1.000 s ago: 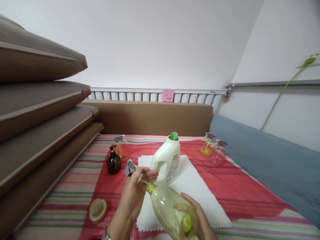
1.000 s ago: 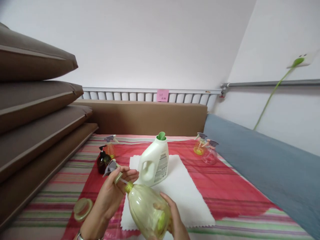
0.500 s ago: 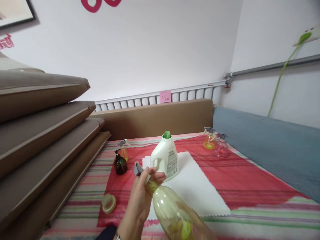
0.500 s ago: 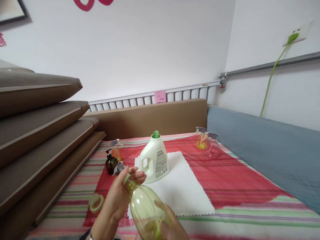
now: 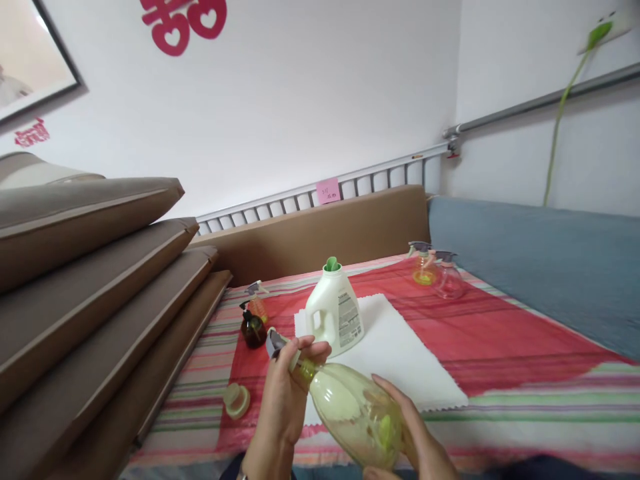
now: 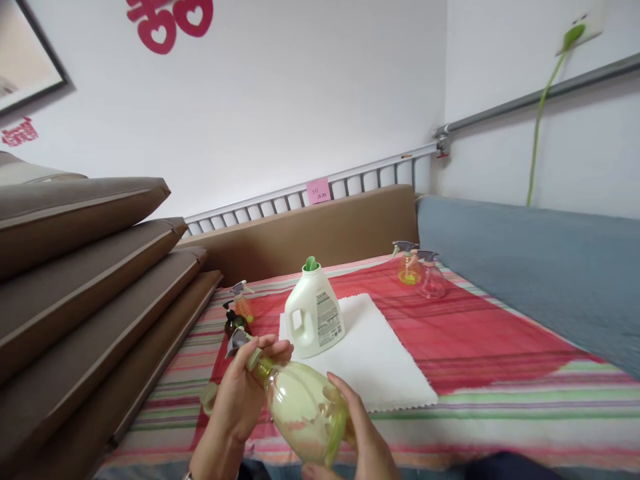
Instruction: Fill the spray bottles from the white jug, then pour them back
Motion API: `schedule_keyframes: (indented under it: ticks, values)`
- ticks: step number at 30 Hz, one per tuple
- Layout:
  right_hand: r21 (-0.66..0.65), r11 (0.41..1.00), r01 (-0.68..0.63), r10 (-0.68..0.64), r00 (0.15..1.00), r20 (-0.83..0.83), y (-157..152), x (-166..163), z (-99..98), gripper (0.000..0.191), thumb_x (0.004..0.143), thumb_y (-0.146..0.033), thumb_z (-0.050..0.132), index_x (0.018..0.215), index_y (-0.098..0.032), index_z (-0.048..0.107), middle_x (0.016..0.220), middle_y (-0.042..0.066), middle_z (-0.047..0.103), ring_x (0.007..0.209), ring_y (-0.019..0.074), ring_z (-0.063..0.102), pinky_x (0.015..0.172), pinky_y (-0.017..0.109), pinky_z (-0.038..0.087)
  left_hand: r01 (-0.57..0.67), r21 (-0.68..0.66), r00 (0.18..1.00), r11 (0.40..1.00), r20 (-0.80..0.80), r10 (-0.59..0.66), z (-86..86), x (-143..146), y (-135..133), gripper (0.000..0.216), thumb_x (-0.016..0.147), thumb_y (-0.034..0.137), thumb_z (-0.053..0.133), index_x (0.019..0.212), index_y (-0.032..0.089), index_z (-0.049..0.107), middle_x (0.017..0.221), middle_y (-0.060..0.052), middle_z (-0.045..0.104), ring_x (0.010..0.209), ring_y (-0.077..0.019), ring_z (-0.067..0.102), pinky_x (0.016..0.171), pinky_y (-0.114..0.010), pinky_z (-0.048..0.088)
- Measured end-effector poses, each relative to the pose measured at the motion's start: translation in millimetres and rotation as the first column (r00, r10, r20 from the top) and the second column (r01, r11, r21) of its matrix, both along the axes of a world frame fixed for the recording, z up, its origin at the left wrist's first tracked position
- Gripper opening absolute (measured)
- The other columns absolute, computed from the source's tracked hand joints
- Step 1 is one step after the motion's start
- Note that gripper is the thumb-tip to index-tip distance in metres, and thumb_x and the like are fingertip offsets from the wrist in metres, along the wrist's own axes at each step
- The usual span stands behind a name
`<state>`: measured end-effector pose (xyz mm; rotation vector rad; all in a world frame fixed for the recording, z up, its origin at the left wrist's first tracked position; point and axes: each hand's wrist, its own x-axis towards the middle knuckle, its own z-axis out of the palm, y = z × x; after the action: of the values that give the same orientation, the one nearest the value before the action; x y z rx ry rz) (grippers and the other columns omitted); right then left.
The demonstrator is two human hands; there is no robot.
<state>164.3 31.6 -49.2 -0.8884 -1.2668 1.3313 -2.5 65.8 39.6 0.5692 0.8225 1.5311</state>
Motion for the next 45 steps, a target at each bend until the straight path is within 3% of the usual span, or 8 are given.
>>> schedule_keyframes:
  ticks: [6,14,18,21,28,36,40,45]
  values:
    - [0.069,0.996,0.048,-0.049,0.999,0.019,-7,-6,9.0,0.081,0.058,-0.029,0.074,0.132,-0.022,0.041,0.131,0.013,0.051,0.119,0.0315,0.047,0.096,0.038,0.042,0.013,-0.016,0.998,1.000,-0.053,-0.014,5.2,6,-7,0.024,0.075,0.033,0.064,0.083,0.011,0.068,0.079,-0.013,0.075,0.081,-0.0248,0.068,0.085,-0.038,0.044]
    - [-0.215,0.961,-0.173,0.037,0.853,-0.521,-8,-11,15.0,0.090,0.041,-0.048,0.087,0.117,-0.023,0.045,0.103,0.009,0.064,0.080,0.0225,0.066,0.069,0.032,0.053,0.097,-0.004,0.993,0.995,-0.071,-0.097,6.1,13,-11,0.022,0.077,0.034,0.060,0.076,0.013,0.065,0.075,-0.013,0.074,0.084,-0.0260,0.067,0.086,-0.038,0.042]
    - [-0.435,0.733,-0.523,0.132,0.736,-0.664,-12,-5,24.2,0.065,0.072,-0.069,0.056,0.105,-0.013,0.055,0.069,0.008,0.069,0.050,0.0129,0.062,0.043,0.017,0.045,0.157,0.039,0.980,0.987,-0.129,-0.151,-0.1,19,-14,0.021,0.077,0.033,0.060,0.068,0.015,0.061,0.075,-0.012,0.073,0.086,-0.0276,0.067,0.088,-0.040,0.041]
    - [-0.510,0.607,-0.609,0.131,0.710,-0.692,-14,0,28.8,0.071,0.080,-0.073,0.034,0.099,-0.009,0.060,0.058,0.009,0.067,0.038,0.0081,0.055,0.034,0.011,0.037,0.144,0.044,0.983,0.989,-0.118,-0.138,-6.7,25,-15,0.024,0.076,0.036,0.061,0.064,0.016,0.058,0.076,-0.011,0.073,0.086,-0.0281,0.066,0.088,-0.042,0.041]
    - [-0.376,0.637,-0.673,0.178,0.603,-0.778,-6,-5,25.4,0.072,0.080,-0.074,0.028,0.120,-0.020,0.052,0.060,0.003,0.068,0.043,0.0123,0.062,0.036,0.014,0.042,-0.071,0.027,0.995,0.997,-0.070,0.073,-18.7,30,-17,0.024,0.071,0.036,0.066,0.061,0.018,0.052,0.063,-0.003,0.068,0.075,-0.0234,0.066,0.084,-0.040,0.042]
    - [-0.326,0.585,-0.743,0.245,0.545,-0.802,-3,-20,2.1,0.070,0.081,-0.072,0.035,0.100,-0.010,0.062,0.075,0.016,0.072,0.062,0.0174,0.068,0.049,0.018,0.049,0.041,0.159,0.978,0.986,-0.206,-0.007,-16.5,21,-29,0.026,0.077,0.038,0.059,0.061,0.020,0.050,0.065,-0.004,0.068,0.080,-0.0259,0.065,0.084,-0.040,0.042]
    - [-0.374,0.624,-0.686,0.186,0.596,-0.781,-2,-25,-4.0,0.072,0.076,-0.075,0.038,0.107,-0.014,0.061,0.070,0.011,0.073,0.050,0.0158,0.065,0.039,0.017,0.045,-0.049,0.207,0.976,0.977,-0.199,0.091,-25.8,23,-31,0.028,0.078,0.037,0.057,0.058,0.020,0.049,0.060,-0.001,0.064,0.074,-0.0220,0.063,0.082,-0.036,0.043]
    - [-0.496,0.720,-0.485,0.155,0.809,-0.567,4,-21,-20.0,0.078,0.077,-0.075,0.034,0.122,-0.014,0.051,0.073,0.011,0.072,0.041,0.0180,0.064,0.031,0.019,0.043,-0.107,0.269,0.937,0.957,-0.295,0.188,-30.9,30,-35,0.030,0.079,0.036,0.057,0.055,0.021,0.047,0.058,0.001,0.062,0.073,-0.0213,0.063,0.082,-0.035,0.043]
